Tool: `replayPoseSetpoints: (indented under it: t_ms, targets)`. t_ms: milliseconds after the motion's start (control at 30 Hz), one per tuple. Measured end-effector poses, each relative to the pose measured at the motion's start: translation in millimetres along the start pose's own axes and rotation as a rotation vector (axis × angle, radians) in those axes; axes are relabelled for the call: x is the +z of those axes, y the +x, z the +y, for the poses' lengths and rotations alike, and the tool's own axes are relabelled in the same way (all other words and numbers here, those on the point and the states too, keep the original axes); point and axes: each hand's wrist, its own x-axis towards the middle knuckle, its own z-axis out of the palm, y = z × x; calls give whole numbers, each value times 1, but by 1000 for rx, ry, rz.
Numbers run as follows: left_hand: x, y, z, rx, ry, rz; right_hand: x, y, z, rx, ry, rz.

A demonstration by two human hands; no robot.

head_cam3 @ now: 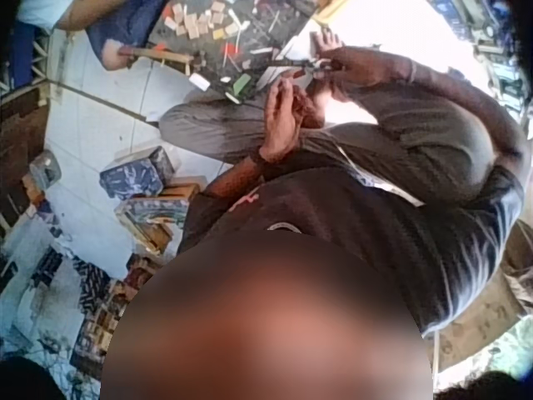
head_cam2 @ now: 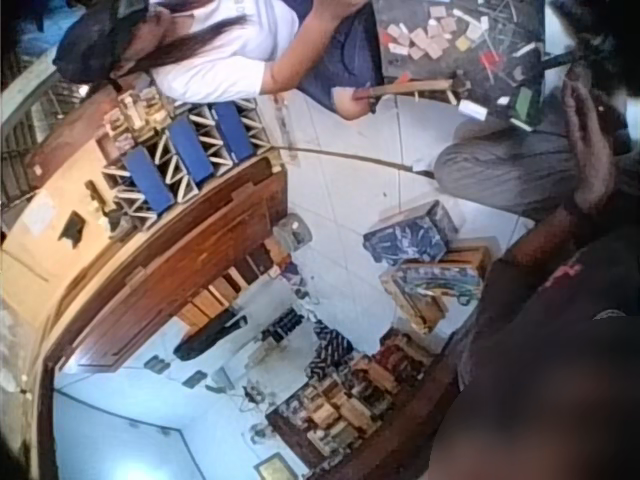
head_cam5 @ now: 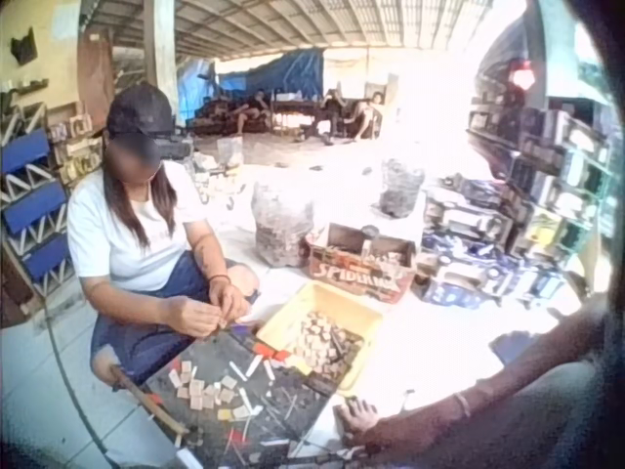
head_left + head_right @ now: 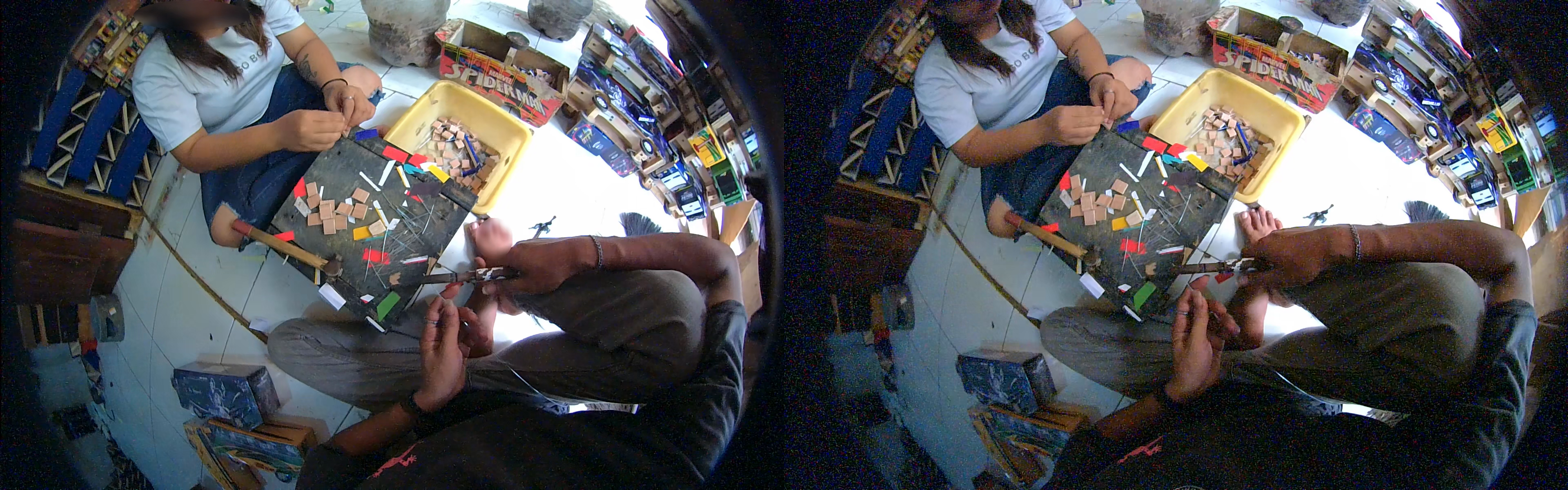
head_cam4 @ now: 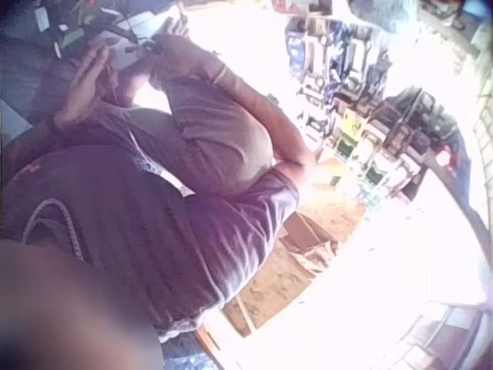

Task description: The person uses pliers to cut and manipulate small wires or pins while seated on the floor. A coworker nearby uses a hammer to work on small wooden blocks. The camera wearer handles the wire components one at a time, adjusting and cutting them with the pliers.

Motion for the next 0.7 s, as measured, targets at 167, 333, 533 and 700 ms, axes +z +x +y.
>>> replayPoseSetpoints:
  t_ms: [167, 333, 533, 700]
  targets:
    - [-2, -14, -5, -85, -10, -86, -1, 1, -2, 35, -42, 2]
    - [-10, -21, -11, -155, 55, -194, 1, 6, -3, 10, -139, 64]
    - [-14, -27, -10, -66, 83, -204, -7, 18, -17, 13, -168, 81]
    - [-17, -17, 1, -30, 69, -241, -31, 25, -36, 76, -79, -75]
